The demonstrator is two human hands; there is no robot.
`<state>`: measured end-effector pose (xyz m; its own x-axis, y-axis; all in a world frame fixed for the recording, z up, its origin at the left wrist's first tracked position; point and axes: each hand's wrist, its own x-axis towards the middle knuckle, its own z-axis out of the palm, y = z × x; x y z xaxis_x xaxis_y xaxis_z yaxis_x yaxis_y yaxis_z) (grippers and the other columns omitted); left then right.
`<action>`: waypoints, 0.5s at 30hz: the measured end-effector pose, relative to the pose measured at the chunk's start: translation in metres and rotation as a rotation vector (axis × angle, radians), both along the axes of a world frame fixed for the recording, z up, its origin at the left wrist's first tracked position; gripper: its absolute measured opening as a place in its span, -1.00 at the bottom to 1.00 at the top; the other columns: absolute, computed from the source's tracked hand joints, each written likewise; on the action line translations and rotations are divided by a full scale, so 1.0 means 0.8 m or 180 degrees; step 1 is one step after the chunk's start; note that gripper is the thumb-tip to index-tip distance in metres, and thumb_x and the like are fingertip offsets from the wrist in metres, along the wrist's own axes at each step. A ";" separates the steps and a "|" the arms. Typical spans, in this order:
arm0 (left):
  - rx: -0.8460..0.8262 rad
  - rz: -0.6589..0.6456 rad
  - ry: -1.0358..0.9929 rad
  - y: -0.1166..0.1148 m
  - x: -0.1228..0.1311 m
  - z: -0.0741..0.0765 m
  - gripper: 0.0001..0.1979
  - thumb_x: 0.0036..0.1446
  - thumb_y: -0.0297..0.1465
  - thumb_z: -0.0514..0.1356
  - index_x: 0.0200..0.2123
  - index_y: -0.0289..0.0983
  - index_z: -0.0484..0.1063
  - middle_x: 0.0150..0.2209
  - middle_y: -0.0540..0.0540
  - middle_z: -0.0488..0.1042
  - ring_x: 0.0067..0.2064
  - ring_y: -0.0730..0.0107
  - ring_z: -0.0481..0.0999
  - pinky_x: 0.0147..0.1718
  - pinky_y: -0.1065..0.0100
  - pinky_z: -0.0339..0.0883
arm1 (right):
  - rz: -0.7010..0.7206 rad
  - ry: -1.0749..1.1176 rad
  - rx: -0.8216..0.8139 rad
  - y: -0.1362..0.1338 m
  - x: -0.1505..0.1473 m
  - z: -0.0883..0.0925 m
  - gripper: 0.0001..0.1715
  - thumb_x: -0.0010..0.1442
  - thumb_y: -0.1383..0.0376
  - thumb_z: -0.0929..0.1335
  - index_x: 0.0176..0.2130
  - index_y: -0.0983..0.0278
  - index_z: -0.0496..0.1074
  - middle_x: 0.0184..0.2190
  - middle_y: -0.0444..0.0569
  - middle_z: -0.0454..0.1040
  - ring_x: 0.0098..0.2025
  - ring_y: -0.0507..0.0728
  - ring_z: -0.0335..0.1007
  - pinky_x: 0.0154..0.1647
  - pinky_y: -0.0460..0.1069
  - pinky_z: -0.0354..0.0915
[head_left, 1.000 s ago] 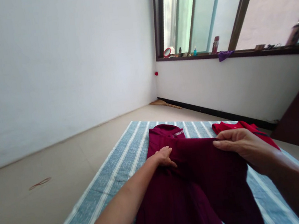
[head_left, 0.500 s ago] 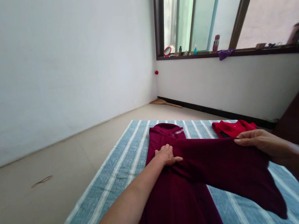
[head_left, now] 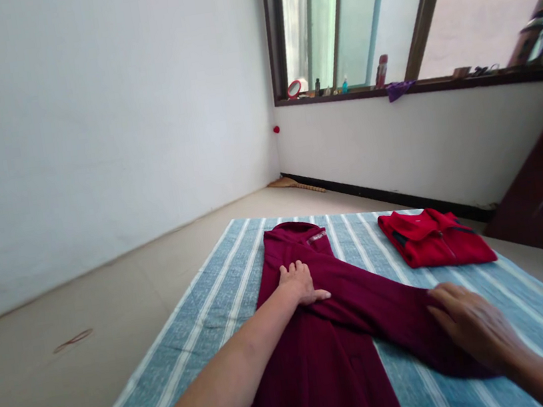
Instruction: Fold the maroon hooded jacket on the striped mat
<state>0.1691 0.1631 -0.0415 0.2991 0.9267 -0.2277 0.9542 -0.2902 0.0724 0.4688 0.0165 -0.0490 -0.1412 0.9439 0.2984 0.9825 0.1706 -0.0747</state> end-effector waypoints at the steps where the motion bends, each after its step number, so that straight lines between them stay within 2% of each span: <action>1: -0.0023 0.0002 0.0021 0.000 0.000 -0.001 0.07 -0.13 0.22 0.09 0.26 -0.44 0.04 0.31 -0.49 -0.06 0.31 -0.25 -0.08 0.20 -0.21 -0.23 | 0.0308 0.0008 0.0088 -0.008 -0.021 -0.008 -0.78 0.22 0.30 0.22 -0.23 0.23 0.44 -0.19 0.08 0.47 -0.17 0.24 0.41 -0.11 0.09 0.27; 3: -0.0074 0.0004 0.0065 0.000 -0.001 0.000 0.11 -0.14 0.24 0.06 0.28 -0.45 -0.01 0.32 -0.46 -0.12 0.33 -0.22 -0.14 0.21 -0.18 -0.25 | 0.0875 -0.0001 0.0258 -0.018 -0.064 -0.026 -0.70 0.19 0.40 0.23 -0.11 0.22 0.42 -0.07 0.05 0.44 -0.02 0.23 0.35 0.00 0.08 0.25; 4: -0.0099 0.0000 0.0085 -0.001 -0.002 0.001 0.13 -0.16 0.26 0.05 0.28 -0.46 -0.03 0.33 -0.45 -0.14 0.33 -0.21 -0.16 0.22 -0.16 -0.26 | 0.0947 -0.0032 0.0296 -0.021 -0.083 -0.034 -0.63 0.17 0.45 0.23 -0.06 0.22 0.41 -0.03 0.06 0.43 0.03 0.23 0.33 0.02 0.09 0.24; 6: -0.0148 -0.0011 0.0116 -0.001 -0.002 0.003 0.18 -0.21 0.29 0.05 0.29 -0.46 -0.05 0.33 -0.44 -0.15 0.33 -0.19 -0.17 0.23 -0.14 -0.26 | 0.0851 -0.0074 0.0203 -0.021 -0.110 -0.044 -0.52 0.10 0.53 0.22 -0.03 0.22 0.41 -0.03 0.06 0.44 0.05 0.24 0.32 0.01 0.10 0.26; 8: -0.0182 -0.0021 0.0137 -0.002 -0.002 0.005 0.22 -0.25 0.30 0.06 0.30 -0.46 -0.07 0.33 -0.44 -0.16 0.34 -0.19 -0.17 0.23 -0.14 -0.26 | 0.0771 0.0049 -0.0046 -0.017 -0.113 -0.045 -0.51 0.08 0.51 0.24 -0.02 0.20 0.42 -0.04 0.05 0.45 0.02 0.21 0.36 -0.01 0.07 0.30; 11: -0.0208 -0.0022 0.0146 -0.002 -0.002 0.006 0.26 -0.27 0.30 0.07 0.30 -0.48 -0.11 0.33 -0.46 -0.20 0.34 -0.20 -0.20 0.23 -0.17 -0.27 | 0.0502 0.0506 -0.0114 -0.007 -0.068 -0.039 -0.58 0.17 0.25 0.27 0.04 0.21 0.39 0.04 0.05 0.40 0.06 0.21 0.33 0.06 0.09 0.28; 13: -0.0227 -0.0023 0.0122 -0.002 -0.003 0.005 0.28 -0.29 0.31 0.08 0.30 -0.49 -0.12 0.34 -0.47 -0.23 0.34 -0.20 -0.22 0.22 -0.17 -0.28 | -0.0111 0.0708 0.0060 0.001 -0.014 -0.036 -0.48 0.19 0.07 0.24 0.04 0.29 0.39 0.07 0.13 0.37 0.11 0.26 0.29 0.13 0.15 0.21; 15: -0.0255 -0.0041 0.0074 -0.001 -0.004 0.006 0.30 -0.33 0.31 0.10 0.30 -0.48 -0.12 0.33 -0.47 -0.22 0.34 -0.20 -0.22 0.23 -0.16 -0.27 | -0.0697 0.0836 0.0096 0.007 0.044 -0.040 -0.30 0.10 -0.05 0.26 0.04 0.38 0.40 0.09 0.22 0.33 0.13 0.36 0.25 0.16 0.23 0.15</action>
